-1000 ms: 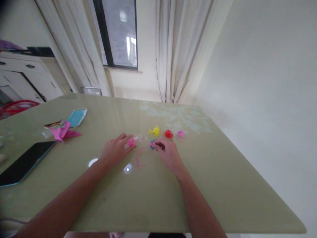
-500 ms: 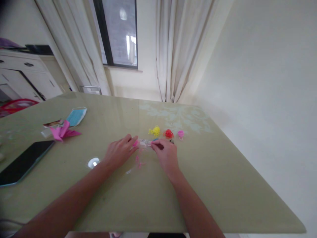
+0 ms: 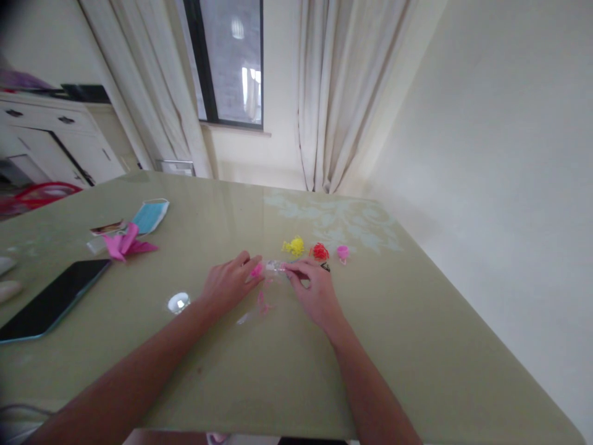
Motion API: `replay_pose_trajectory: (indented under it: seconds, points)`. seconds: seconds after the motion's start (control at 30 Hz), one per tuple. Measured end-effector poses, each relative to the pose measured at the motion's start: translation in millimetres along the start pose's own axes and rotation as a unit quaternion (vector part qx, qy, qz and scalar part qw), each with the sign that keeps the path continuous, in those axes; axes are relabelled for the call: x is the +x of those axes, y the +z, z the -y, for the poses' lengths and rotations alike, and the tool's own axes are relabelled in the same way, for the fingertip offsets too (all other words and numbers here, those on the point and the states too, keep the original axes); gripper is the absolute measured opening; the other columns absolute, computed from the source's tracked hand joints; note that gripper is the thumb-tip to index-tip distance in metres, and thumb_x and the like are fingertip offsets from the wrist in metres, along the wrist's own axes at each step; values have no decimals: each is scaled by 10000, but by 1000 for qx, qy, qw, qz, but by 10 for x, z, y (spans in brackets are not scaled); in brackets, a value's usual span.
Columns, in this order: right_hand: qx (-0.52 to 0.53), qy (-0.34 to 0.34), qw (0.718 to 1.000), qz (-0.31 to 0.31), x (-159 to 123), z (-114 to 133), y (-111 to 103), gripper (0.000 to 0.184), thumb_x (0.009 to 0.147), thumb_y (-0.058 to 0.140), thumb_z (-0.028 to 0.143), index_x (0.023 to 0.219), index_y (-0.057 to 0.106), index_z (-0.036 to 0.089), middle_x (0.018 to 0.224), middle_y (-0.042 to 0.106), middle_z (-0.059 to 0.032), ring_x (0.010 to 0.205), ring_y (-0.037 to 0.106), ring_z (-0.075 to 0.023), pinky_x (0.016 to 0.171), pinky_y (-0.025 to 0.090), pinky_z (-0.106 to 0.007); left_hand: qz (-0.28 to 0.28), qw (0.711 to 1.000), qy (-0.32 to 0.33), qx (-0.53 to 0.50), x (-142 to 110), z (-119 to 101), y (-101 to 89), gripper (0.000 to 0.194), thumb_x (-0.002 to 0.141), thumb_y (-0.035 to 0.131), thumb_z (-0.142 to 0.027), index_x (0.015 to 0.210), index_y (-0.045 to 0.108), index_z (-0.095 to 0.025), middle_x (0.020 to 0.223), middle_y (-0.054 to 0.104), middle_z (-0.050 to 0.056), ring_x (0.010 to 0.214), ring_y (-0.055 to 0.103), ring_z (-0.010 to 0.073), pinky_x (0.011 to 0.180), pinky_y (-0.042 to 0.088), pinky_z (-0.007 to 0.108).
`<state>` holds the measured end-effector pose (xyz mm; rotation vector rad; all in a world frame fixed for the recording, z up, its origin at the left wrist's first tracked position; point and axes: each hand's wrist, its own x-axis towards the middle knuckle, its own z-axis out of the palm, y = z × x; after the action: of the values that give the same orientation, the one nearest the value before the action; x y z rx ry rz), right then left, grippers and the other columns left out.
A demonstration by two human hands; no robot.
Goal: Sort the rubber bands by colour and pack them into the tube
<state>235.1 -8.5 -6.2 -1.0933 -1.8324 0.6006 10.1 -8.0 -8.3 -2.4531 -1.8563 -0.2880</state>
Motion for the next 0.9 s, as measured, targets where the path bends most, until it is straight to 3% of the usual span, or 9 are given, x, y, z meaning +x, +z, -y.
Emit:
replay_pose_trajectory:
  seconds: [0.17, 0.33, 0.47, 0.63, 0.77, 0.9]
  points:
    - [51, 10, 998, 20, -11, -59, -37, 239, 870, 729, 245, 1095, 806, 224, 1051, 746, -84, 887, 734, -193, 831, 633, -338, -1, 1000, -2, -10, -1, -2, 13, 325, 1003, 579, -470, 1262, 650, -286, 1155, 679, 64, 903, 730, 238, 639, 468, 296]
    - [8, -25, 998, 48, 11, -31, -99, 318, 895, 654, 160, 1150, 808, 268, 1083, 749, -78, 982, 714, -202, 900, 601, -357, -16, 1000, -5, -6, -3, 32, 27, 333, 1005, 570, -493, 1262, 650, -298, 1144, 672, 61, 889, 727, 227, 621, 451, 286]
    - [0, -30, 999, 17, 24, -35, -99, 236, 928, 635, 181, 1021, 835, 265, 1012, 783, -71, 940, 729, -211, 876, 594, -372, -22, 1000, -1, -13, 1, 52, 38, 349, 1000, 580, -498, 1286, 645, -310, 1135, 672, 56, 883, 724, 222, 624, 451, 284]
    - [70, 19, 996, -42, 17, -75, -28, 88, 877, 756, 298, 926, 799, 240, 927, 791, -62, 845, 754, -209, 835, 633, -372, -16, 1000, 4, -8, 9, 73, 20, 394, 993, 582, -518, 1326, 637, -314, 1155, 673, 56, 904, 730, 233, 634, 466, 294]
    - [170, 56, 983, -46, 15, -40, 26, 220, 822, 818, 350, 993, 746, 232, 968, 769, -61, 882, 761, -210, 823, 652, -361, -14, 1000, 14, -12, 10, 78, 33, 402, 998, 567, -534, 1328, 638, -316, 1166, 672, 61, 900, 732, 234, 643, 471, 298]
    - [204, 44, 975, -80, 20, 9, 18, 222, 832, 815, 342, 1012, 733, 242, 992, 739, -51, 909, 728, -188, 802, 640, -319, -14, 999, 11, -27, 12, 76, 66, 422, 991, 564, -557, 1331, 644, -321, 1168, 672, 62, 900, 729, 240, 659, 481, 309]
